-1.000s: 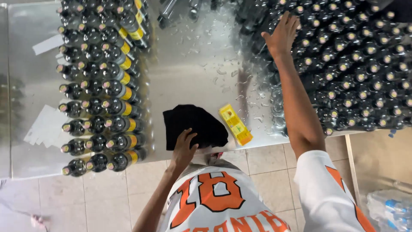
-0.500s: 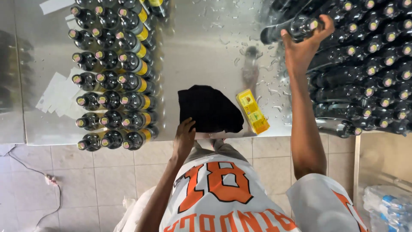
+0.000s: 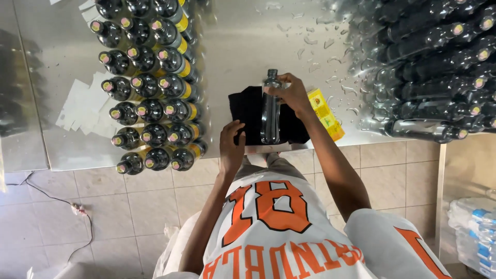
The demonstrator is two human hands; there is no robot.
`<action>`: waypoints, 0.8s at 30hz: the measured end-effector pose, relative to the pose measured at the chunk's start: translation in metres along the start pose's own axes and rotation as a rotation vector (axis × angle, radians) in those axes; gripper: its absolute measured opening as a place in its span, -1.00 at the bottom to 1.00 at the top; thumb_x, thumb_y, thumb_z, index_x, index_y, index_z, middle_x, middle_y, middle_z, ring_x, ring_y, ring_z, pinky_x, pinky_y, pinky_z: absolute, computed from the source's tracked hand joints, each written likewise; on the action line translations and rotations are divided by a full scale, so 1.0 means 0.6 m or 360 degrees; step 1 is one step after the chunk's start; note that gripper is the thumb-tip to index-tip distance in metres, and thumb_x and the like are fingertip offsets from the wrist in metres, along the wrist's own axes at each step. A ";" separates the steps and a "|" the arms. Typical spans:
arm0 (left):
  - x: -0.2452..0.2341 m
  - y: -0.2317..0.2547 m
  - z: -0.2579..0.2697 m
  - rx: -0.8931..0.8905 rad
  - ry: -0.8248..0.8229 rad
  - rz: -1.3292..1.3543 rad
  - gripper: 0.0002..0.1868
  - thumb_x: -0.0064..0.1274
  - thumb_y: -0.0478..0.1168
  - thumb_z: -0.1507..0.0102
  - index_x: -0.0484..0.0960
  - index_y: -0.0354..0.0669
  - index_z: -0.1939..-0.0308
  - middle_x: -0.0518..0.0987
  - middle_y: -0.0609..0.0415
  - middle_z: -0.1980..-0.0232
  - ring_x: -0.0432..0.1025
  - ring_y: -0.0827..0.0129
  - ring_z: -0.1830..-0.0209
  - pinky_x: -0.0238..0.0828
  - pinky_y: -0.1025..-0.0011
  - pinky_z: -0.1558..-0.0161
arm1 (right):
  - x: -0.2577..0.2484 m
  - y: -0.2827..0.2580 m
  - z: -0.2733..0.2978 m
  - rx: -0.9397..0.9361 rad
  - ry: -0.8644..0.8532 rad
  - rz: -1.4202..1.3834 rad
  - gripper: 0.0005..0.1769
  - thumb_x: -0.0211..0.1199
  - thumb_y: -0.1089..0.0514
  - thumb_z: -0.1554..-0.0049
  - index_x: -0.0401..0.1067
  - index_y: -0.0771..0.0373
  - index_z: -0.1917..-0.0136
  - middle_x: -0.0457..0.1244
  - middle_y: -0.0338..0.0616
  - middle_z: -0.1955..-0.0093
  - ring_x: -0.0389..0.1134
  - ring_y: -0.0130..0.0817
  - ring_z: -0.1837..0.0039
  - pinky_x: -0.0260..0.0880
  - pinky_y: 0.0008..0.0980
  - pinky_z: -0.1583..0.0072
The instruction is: The person repeatedly picks up clear plastic bottles, wipes them with a black cloth, applies yellow labels, and places them on a stainless steel table. The process is repeated for multiple bottles throughout the clip.
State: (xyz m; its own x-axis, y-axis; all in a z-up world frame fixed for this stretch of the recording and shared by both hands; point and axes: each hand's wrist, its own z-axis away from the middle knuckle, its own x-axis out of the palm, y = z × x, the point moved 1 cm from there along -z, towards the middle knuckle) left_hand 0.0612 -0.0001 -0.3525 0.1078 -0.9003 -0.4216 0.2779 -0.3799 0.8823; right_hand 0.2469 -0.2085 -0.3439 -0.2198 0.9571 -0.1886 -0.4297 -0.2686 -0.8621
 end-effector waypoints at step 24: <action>0.058 -0.087 -0.117 -0.0184 -0.0211 0.0362 -0.70 0.02 -0.10 -0.53 0.54 -0.10 -0.30 0.50 -0.17 -0.26 0.43 -0.07 -0.35 0.44 -0.08 -0.31 | 0.076 0.088 0.043 0.0102 -0.0166 0.0136 -0.24 0.47 -0.23 -0.32 0.33 0.08 -0.62 0.30 0.22 -0.33 0.52 -0.13 -0.19 0.56 -0.04 -0.26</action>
State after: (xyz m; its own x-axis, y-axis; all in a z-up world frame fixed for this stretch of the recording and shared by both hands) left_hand 0.1173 0.0033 -0.4279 0.0559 -0.9825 -0.1779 0.3687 -0.1453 0.9181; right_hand 0.1915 -0.1820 -0.3856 -0.3464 0.9150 -0.2069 -0.4600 -0.3579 -0.8126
